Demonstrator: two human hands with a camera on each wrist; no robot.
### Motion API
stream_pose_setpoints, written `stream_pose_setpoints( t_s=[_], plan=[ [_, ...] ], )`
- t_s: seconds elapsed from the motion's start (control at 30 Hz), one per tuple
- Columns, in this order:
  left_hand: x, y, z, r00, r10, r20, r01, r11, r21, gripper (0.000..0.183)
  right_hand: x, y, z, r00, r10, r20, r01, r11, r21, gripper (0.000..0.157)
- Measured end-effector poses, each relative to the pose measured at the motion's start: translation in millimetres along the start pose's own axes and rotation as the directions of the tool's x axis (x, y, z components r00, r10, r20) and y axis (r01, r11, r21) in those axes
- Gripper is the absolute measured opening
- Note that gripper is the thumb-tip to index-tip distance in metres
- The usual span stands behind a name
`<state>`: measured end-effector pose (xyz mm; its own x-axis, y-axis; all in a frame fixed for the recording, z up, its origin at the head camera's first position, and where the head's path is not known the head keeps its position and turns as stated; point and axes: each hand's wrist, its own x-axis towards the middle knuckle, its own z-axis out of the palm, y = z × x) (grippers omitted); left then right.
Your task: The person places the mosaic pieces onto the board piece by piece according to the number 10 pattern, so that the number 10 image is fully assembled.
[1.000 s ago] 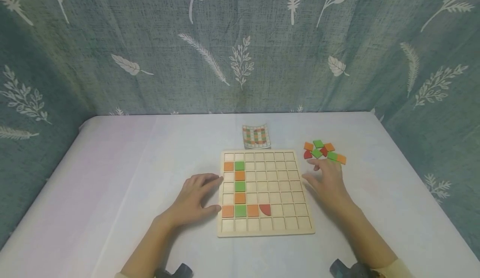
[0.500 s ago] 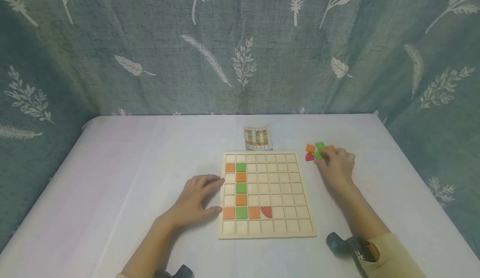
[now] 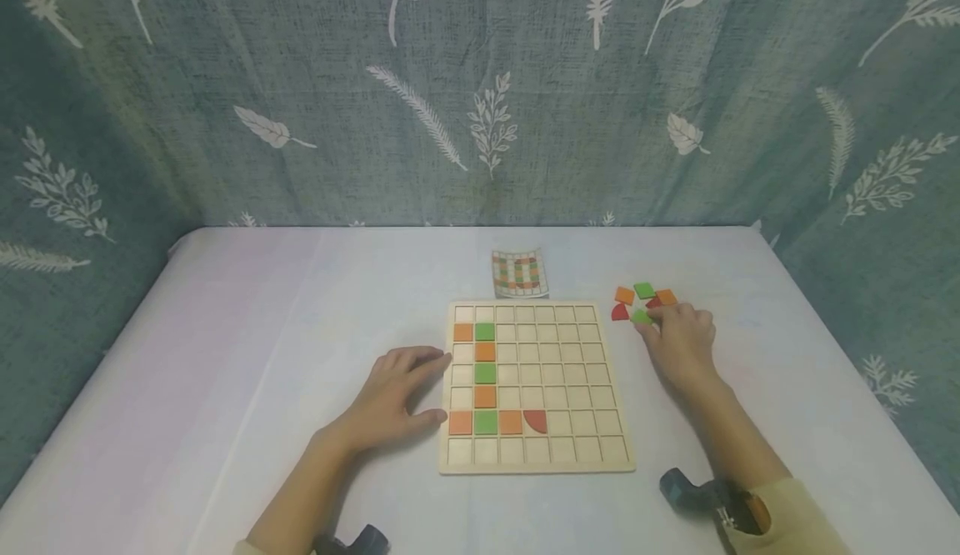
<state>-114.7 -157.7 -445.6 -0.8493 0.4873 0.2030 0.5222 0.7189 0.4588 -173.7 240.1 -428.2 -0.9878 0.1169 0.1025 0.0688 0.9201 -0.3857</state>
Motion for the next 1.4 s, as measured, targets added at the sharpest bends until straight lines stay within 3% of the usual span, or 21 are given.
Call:
stream_pose_setpoints(
  t_s=[0.23, 0.37, 0.5, 0.63, 0.73, 0.9, 1.17, 1.4],
  plan=[
    [-0.3, -0.4, -0.8, 1.0, 0.02, -0.016, -0.02, 1.0, -0.002, 0.065, -13, -5, -0.4, 0.996, -0.052, -0.067, 0.052, 0.999, 0.005, 0.038],
    [0.2, -0.7, -0.4, 1.0, 0.018, -0.012, -0.018, 1.0, -0.001, 0.065, -21, -17, -6.1, 0.985, -0.125, -0.117, 0.133, 0.989, 0.058, 0.035],
    [0.7, 0.2, -1.5, 1.0, 0.021, -0.018, -0.022, 1.0, -0.009, 0.066, -30, -32, -7.0, 0.978, -0.187, -0.089, 0.196, 0.975, 0.101, 0.033],
    [1.2, 0.9, -2.0, 1.0, 0.025, -0.017, -0.025, 1.0, -0.006, 0.066, -39, -48, -2.3, 0.98, -0.198, -0.009, 0.197, 0.972, 0.127, 0.034],
    [1.3, 1.2, -2.0, 1.0, 0.022, -0.014, -0.022, 1.0, -0.002, 0.066, -48, -59, 1.2, 0.957, -0.289, -0.014, 0.289, 0.95, 0.122, 0.031],
    [1.4, 2.4, -2.1, 1.0, 0.013, -0.011, -0.013, 1.0, -0.007, 0.066, -59, -72, 9.1, 0.89, -0.452, -0.059, 0.456, 0.885, 0.094, 0.026],
    [4.3, 6.3, -8.0, 1.0, 0.004, 0.004, -0.003, 1.0, -0.021, 0.065, -70, -87, 11.6, 0.885, -0.463, 0.053, 0.451, 0.879, 0.158, 0.019],
    [5.9, 8.3, -13.2, 1.0, 0.013, -0.005, -0.013, 1.0, -0.02, 0.065, -73, -93, 10.8, 0.841, -0.531, 0.099, 0.508, 0.84, 0.189, 0.018]
  ],
)
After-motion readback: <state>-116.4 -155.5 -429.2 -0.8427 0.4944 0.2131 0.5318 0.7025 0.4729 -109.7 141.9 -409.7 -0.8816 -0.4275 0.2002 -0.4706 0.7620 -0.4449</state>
